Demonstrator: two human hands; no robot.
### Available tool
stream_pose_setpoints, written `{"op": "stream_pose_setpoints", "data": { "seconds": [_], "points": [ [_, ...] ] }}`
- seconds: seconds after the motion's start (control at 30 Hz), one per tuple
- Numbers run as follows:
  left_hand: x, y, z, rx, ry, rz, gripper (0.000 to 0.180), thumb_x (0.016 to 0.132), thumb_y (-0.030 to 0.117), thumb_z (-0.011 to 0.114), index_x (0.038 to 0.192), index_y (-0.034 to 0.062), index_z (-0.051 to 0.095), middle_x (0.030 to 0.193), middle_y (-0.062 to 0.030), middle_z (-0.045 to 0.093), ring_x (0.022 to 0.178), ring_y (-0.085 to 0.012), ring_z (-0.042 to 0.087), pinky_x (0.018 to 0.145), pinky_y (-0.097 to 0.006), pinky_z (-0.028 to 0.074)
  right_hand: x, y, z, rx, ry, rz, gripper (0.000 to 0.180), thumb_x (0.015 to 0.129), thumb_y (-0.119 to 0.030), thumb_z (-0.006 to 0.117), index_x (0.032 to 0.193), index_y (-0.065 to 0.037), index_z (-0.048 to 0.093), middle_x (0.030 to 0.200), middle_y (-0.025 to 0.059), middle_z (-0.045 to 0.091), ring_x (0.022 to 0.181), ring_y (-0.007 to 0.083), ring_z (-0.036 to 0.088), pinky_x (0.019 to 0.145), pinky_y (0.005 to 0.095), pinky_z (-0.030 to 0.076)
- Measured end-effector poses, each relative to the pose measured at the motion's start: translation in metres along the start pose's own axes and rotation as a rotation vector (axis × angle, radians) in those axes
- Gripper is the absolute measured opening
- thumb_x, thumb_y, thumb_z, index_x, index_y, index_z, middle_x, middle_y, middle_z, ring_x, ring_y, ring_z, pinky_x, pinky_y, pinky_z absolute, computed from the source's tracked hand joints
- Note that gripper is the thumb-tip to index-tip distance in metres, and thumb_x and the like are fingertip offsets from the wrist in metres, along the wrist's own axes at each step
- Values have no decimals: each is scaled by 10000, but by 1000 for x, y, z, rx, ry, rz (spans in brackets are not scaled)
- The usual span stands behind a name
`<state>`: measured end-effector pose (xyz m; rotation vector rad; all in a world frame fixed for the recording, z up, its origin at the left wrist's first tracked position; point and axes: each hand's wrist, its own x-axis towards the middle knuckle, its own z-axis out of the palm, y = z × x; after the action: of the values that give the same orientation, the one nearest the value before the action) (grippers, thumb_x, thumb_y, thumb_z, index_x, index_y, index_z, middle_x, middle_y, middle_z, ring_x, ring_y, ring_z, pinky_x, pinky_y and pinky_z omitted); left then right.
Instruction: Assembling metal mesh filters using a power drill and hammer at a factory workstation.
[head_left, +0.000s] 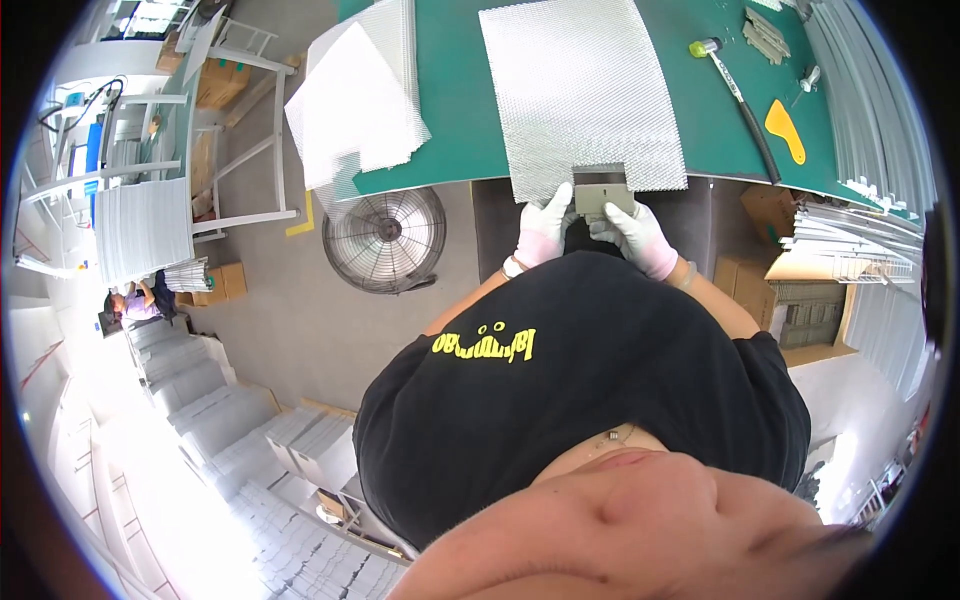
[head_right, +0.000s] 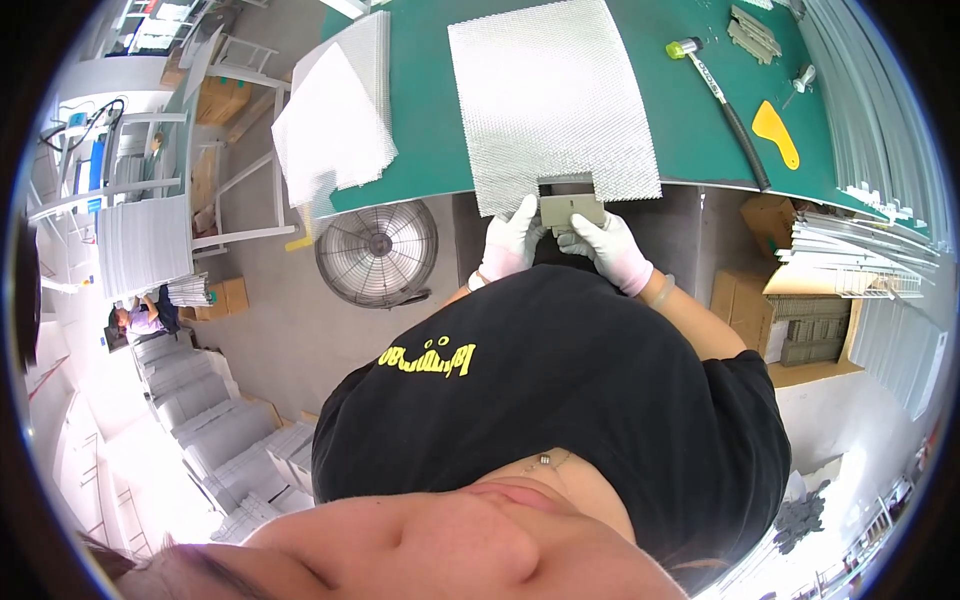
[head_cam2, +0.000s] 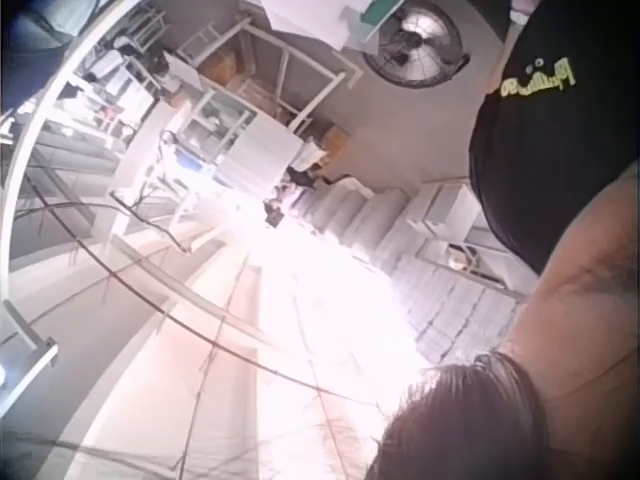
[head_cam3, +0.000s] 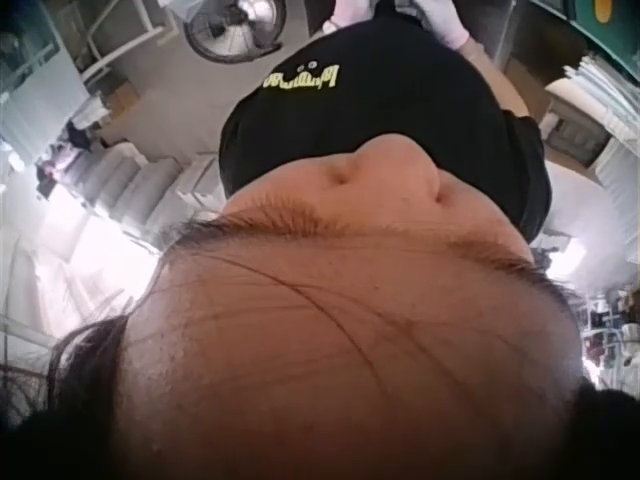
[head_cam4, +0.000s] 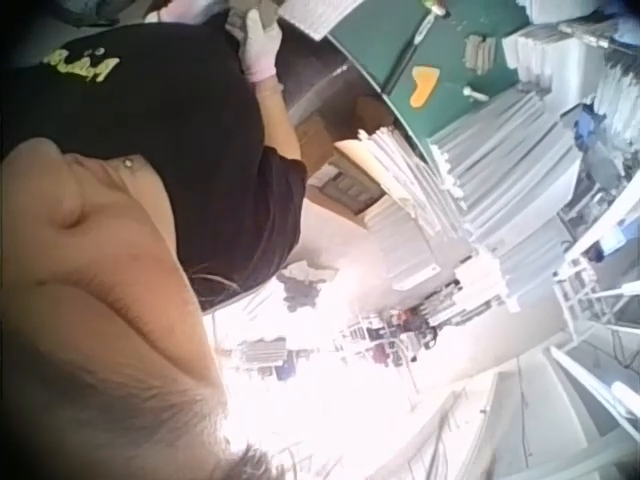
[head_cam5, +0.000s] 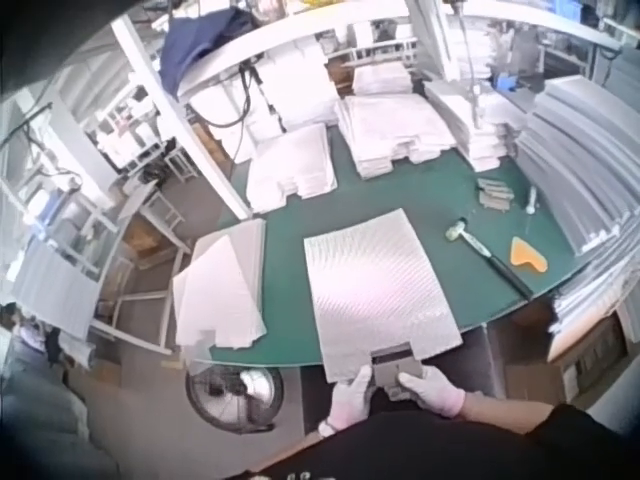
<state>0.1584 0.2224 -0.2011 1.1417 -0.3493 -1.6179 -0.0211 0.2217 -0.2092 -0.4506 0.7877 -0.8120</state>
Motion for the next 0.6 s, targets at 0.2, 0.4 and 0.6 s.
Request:
{"op": "stream_pose_setpoints", "data": {
  "seconds": [0.2,0.4,0.6],
  "points": [
    [-5,4,4,75,49,38,281,938,218,694,1128,14,665,1052,-70,700,897,-167,677,788,-333,558,2,1,-4,-368,84,-102,310,972,-230,643,1191,-13,613,1040,68,684,806,120,661,778,303,576],
    [-2,-1,0,10,-8,15,331,946,210,682,1190,-3,615,1098,-96,681,968,-196,670,837,-354,546,4,5,1,49,8,-59,245,977,-207,635,1120,-8,637,907,39,696,742,103,648,674,255,524],
    [8,-6,-7,39,-11,-24,431,900,220,746,1179,-70,592,1116,-127,664,975,-205,671,825,-342,585,3,-6,3,-330,55,-166,224,984,-218,625,1073,-14,646,858,36,681,684,108,616,666,259,516]
  ]
}}
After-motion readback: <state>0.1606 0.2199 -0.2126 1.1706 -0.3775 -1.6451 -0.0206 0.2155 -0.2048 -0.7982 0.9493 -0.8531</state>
